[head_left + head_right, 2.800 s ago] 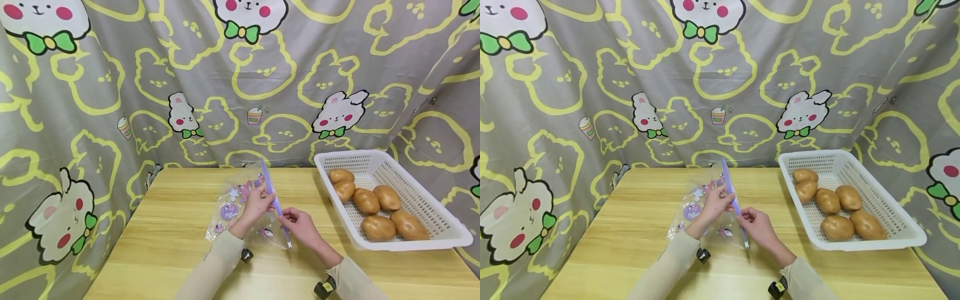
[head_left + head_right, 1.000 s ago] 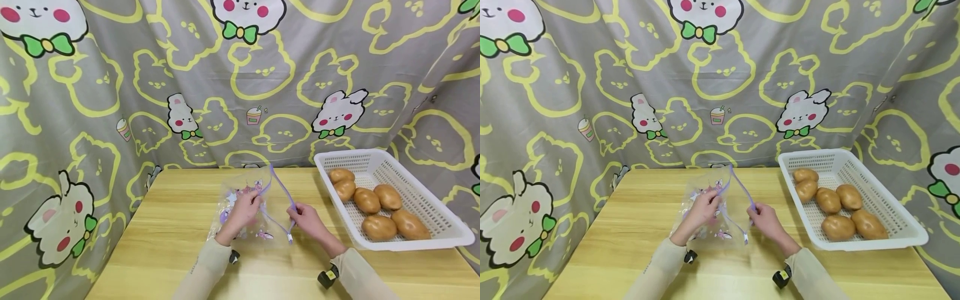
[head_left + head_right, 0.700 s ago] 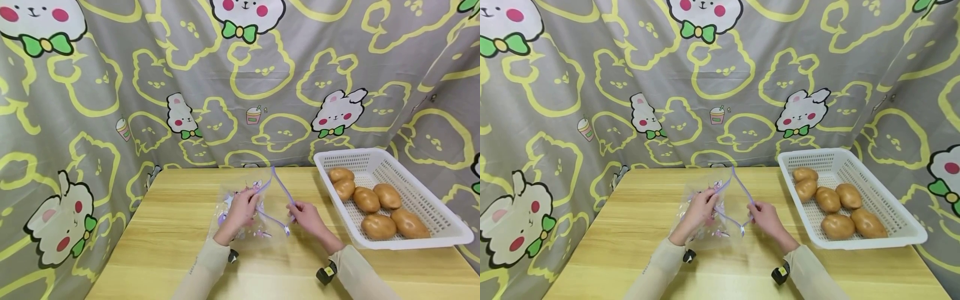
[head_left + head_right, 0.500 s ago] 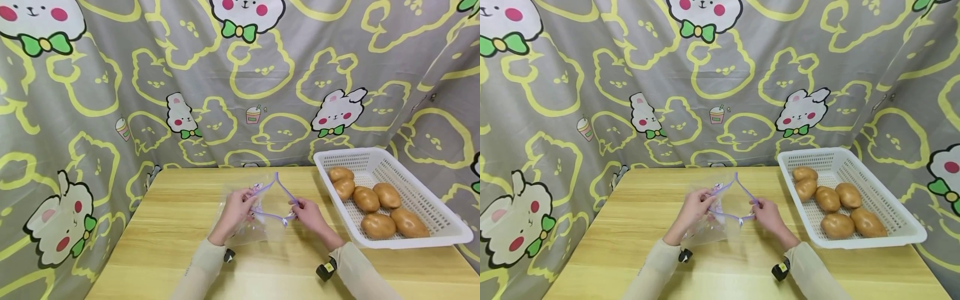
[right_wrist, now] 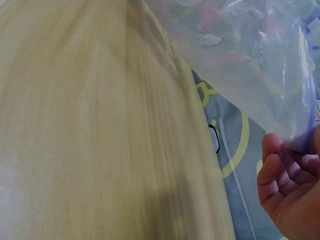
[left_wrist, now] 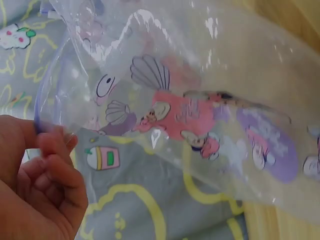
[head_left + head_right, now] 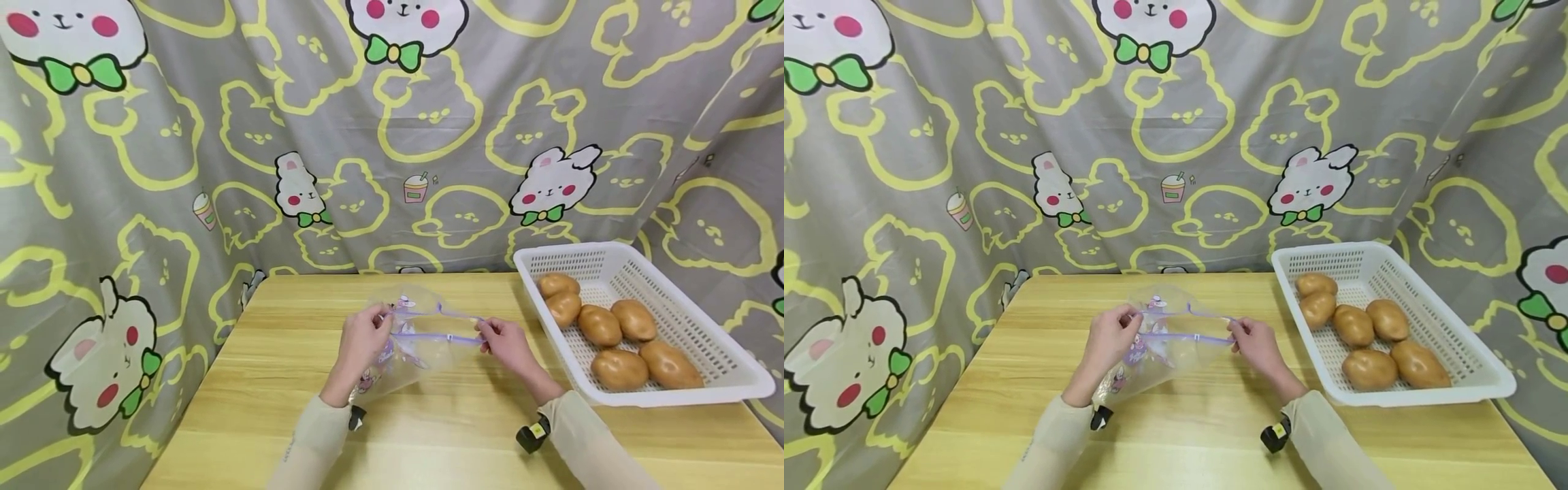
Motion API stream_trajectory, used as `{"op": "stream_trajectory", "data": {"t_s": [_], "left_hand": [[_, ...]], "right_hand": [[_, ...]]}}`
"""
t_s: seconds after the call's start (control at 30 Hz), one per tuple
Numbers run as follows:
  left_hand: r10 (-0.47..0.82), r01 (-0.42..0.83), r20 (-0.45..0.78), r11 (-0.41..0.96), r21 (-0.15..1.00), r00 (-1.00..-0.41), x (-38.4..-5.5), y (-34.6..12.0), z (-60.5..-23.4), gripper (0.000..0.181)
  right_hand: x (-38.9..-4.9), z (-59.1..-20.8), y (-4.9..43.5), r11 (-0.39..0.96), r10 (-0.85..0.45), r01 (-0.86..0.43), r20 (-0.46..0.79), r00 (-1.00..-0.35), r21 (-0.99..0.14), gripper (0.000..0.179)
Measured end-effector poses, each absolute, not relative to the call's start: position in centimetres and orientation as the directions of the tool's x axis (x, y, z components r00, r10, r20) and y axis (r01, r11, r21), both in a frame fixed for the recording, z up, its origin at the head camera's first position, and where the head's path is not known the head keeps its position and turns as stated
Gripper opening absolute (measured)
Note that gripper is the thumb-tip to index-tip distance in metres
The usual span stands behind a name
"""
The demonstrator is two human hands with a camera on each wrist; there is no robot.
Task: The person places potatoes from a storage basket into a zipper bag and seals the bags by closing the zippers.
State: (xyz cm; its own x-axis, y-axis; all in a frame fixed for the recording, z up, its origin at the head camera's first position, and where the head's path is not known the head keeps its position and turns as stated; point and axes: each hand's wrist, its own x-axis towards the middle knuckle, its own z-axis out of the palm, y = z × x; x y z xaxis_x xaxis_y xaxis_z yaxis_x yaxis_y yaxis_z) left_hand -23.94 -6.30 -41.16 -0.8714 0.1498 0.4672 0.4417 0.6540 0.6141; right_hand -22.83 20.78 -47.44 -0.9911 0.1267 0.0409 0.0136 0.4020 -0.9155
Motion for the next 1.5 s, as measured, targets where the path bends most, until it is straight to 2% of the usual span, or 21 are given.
{"op": "stream_trajectory", "data": {"t_s": [0.2,0.43,0.7,1.03,1.3,1.5], "left_hand": [[0.120,0.431,0.492,0.684,0.588,-0.862,-24.1,-6.6,-40.9,0.011],[0.169,0.495,0.537,0.671,0.552,-0.827,-24.5,-6.6,-40.7,0.015],[0.175,0.504,0.533,0.649,0.570,-0.828,-24.7,-6.6,-40.8,0.015],[0.213,0.497,0.470,0.586,0.640,-0.856,-24.3,-5.1,-40.9,0.022],[0.199,0.468,0.437,0.560,0.684,-0.877,-24.1,-4.0,-40.7,0.029],[0.203,0.457,0.417,0.532,0.713,-0.886,-24.1,-3.9,-40.9,0.029]], "right_hand": [[-23.0,-47.3,21.1,0.397,0.092,-0.029,0.071,-0.993,-0.917,0.024],[-23.2,-47.2,21.7,0.378,0.081,-0.027,0.062,-0.995,-0.925,0.023],[-23.2,-46.9,22.1,0.380,0.049,-0.023,0.045,-0.998,-0.925,0.024],[-22.2,-46.3,22.2,0.388,-0.150,-0.117,0.063,-0.987,-0.914,0.021],[-20.9,-43.5,22.7,0.496,-0.174,-0.190,0.117,-0.978,-0.847,0.021],[-20.0,-40.1,25.1,0.555,-0.183,-0.214,0.134,-0.974,-0.804,0.025]]}}
